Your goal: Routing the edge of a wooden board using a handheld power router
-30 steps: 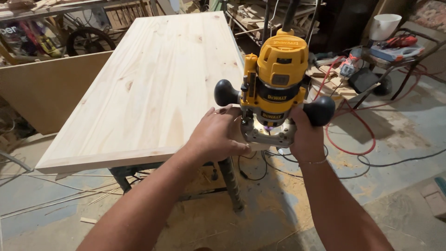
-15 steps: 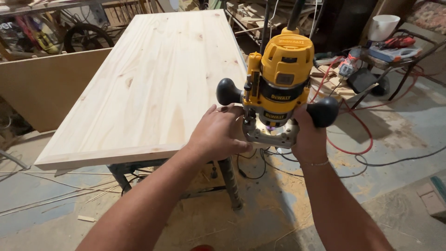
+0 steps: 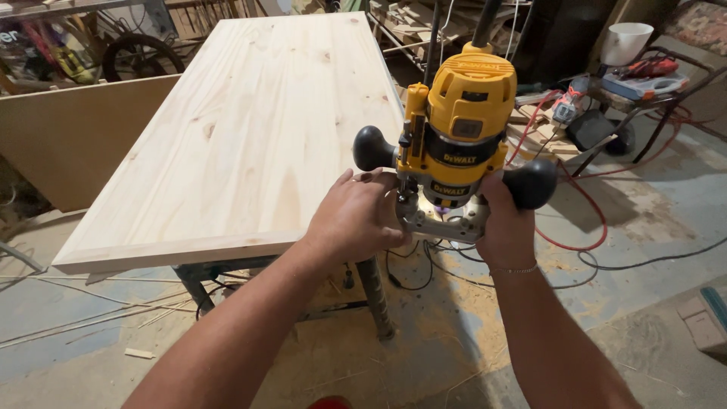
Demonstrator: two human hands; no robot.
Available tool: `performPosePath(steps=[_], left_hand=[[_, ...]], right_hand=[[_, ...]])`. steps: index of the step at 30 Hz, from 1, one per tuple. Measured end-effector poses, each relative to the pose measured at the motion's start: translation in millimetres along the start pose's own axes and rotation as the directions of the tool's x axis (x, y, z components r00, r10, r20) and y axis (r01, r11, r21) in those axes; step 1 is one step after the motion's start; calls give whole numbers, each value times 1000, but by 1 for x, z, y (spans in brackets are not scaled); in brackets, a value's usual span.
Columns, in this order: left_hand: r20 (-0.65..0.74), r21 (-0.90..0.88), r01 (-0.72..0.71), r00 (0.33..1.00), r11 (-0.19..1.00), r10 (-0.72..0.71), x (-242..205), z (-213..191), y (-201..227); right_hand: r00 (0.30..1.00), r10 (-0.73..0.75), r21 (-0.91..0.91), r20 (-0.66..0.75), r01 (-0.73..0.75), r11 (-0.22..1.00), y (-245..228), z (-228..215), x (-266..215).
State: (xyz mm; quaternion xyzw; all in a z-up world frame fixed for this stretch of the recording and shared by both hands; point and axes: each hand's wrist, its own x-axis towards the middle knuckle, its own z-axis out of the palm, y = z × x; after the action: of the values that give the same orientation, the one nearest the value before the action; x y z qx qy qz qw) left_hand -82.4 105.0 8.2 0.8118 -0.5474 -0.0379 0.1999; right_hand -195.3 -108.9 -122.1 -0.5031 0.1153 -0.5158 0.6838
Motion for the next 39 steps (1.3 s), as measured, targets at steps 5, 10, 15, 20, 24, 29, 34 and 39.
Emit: performPosePath(steps=[5, 10, 15, 20, 24, 29, 34, 39], left_hand=[[-14, 26, -26, 1000, 999, 26, 1, -1, 0], [-34, 4, -14, 999, 1000, 14, -3, 0, 5], [-81, -40, -8, 997, 999, 4, -15, -14, 28], [-56, -8, -58, 997, 998, 57, 2, 8, -2], [-22, 1, -74, 997, 997, 74, 10, 19, -17], [-6, -9, -75, 997, 997, 75, 11, 20, -19], [29, -41, -15, 999, 999, 16, 5, 11, -13], [23, -63, 3, 1000, 998, -2, -4, -2, 4]], right_hand=[[1000, -22, -64, 9, 23, 998, -1, -3, -6], [999, -25, -71, 37, 28, 997, -39, 26, -19], [995, -67, -135, 76, 77, 988, -23, 10, -4], [998, -47, -148, 33, 52, 988, -61, 45, -29], [999, -53, -169, -10, 50, 984, -43, 29, -24], [998, -67, -151, 12, 68, 986, -49, 33, -27], [997, -72, -168, 27, 76, 983, -58, 39, -32], [998, -63, -219, -6, 60, 974, -61, 40, -38]])
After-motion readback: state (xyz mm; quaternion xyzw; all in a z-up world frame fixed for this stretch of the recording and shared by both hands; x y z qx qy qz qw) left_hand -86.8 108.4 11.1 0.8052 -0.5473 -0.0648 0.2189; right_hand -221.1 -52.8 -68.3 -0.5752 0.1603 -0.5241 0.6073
